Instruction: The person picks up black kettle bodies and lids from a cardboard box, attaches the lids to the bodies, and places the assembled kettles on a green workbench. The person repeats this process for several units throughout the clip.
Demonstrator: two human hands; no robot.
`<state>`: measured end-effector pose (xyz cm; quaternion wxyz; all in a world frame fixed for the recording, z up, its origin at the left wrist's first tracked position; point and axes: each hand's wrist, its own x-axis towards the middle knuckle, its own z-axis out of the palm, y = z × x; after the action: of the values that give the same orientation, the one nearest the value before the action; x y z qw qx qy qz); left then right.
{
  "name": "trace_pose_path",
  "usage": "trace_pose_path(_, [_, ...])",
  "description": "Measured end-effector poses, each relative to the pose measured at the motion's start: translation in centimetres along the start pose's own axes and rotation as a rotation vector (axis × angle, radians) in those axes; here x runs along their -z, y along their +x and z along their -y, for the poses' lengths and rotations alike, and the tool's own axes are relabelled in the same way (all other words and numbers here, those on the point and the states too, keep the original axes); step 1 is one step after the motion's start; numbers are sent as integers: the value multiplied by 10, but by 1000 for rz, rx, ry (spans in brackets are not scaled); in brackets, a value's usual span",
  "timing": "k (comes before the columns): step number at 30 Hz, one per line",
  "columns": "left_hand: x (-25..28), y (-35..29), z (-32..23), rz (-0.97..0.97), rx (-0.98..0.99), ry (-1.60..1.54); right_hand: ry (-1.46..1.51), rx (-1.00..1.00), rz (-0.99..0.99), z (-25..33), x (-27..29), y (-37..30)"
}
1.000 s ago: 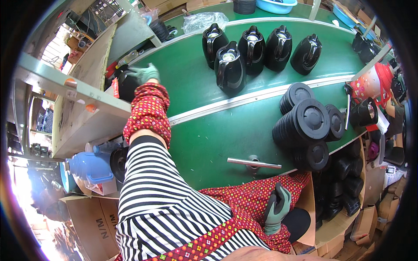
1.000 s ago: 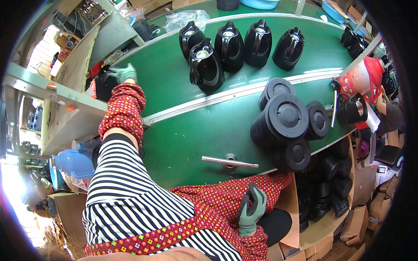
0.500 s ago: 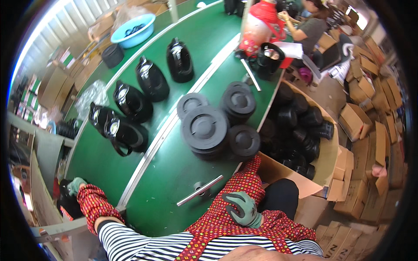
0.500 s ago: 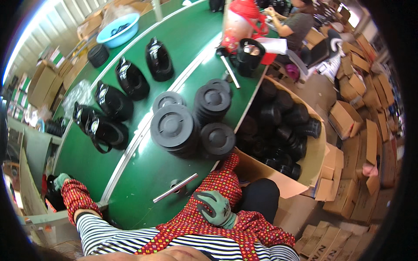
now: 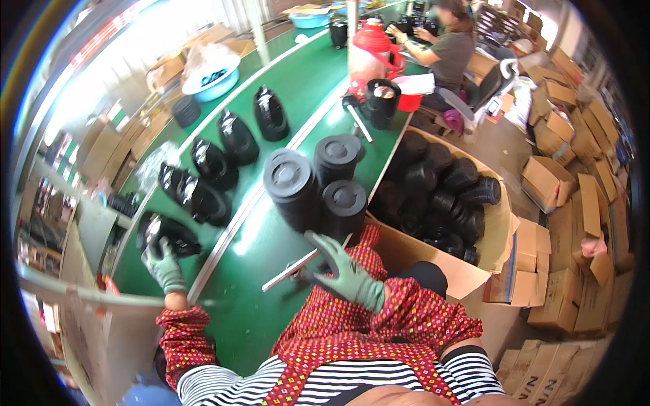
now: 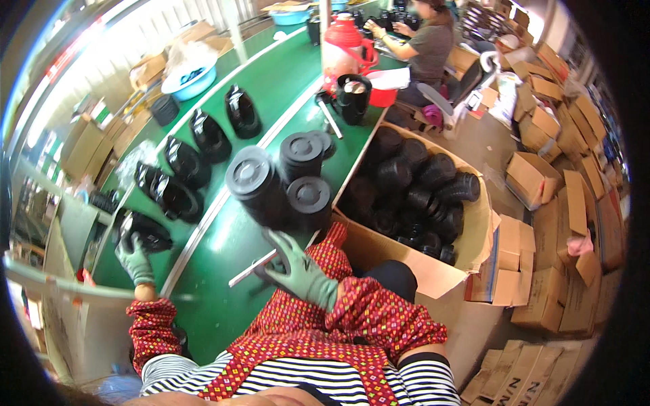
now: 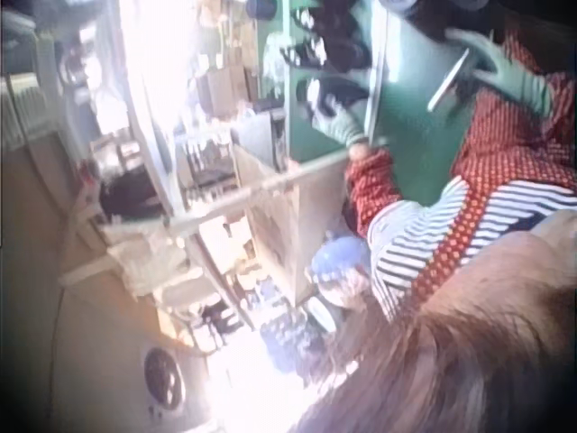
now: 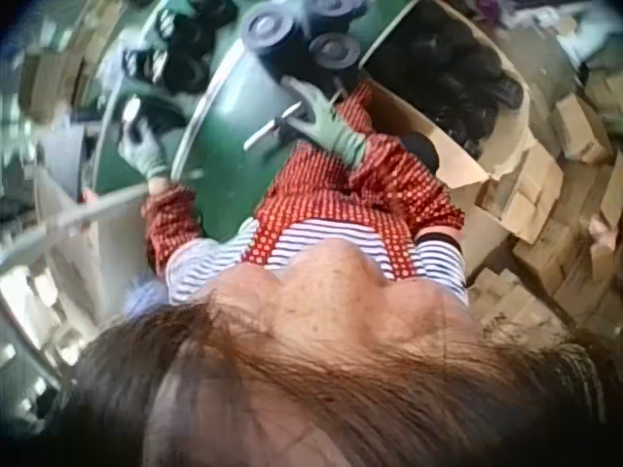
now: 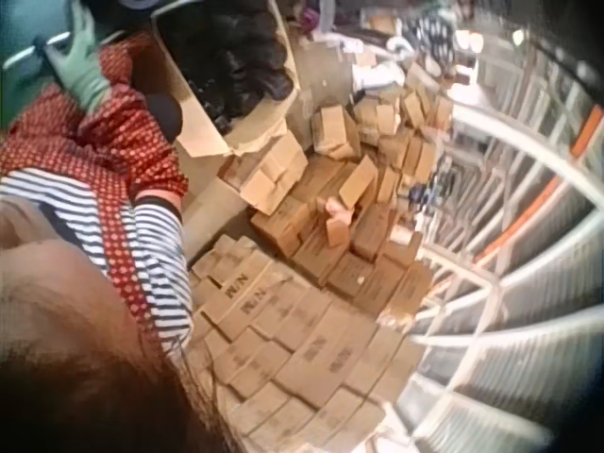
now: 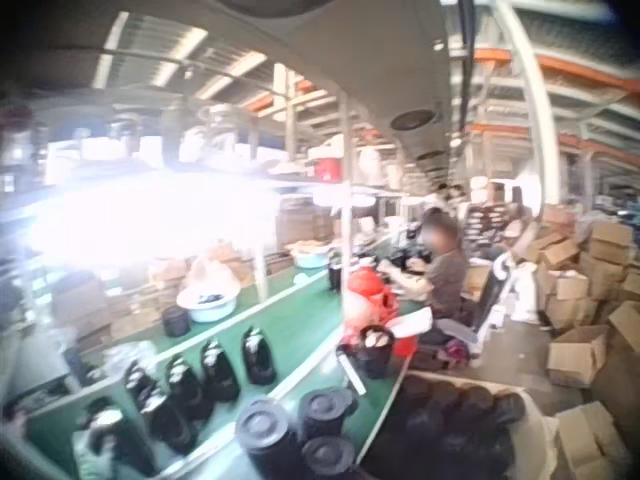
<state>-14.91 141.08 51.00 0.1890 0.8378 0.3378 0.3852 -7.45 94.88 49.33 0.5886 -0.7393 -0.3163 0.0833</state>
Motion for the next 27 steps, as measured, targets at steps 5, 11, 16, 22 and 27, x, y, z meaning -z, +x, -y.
trace_pose_path(5, [42, -88, -131, 182, -470, -299, 846, -352, -13, 51, 2, 24])
trace_pose_path(11, [81, -172, -213, 601, -575, -472, 523, -278, 137, 97, 39, 15])
trace_pose_path(16, [68, -193, -251, 572, -1042, -782, 719, -560, -5, 96, 81, -46])
trace_pose_path(22, [-1, -197, -200, 1290, 232, -1071, 631, -345, -2, 55, 150, -128])
trace_pose_path(27, [-37, -233, -172, 2132, 233, -1391, 498, -396, 208, 64, 149, -98])
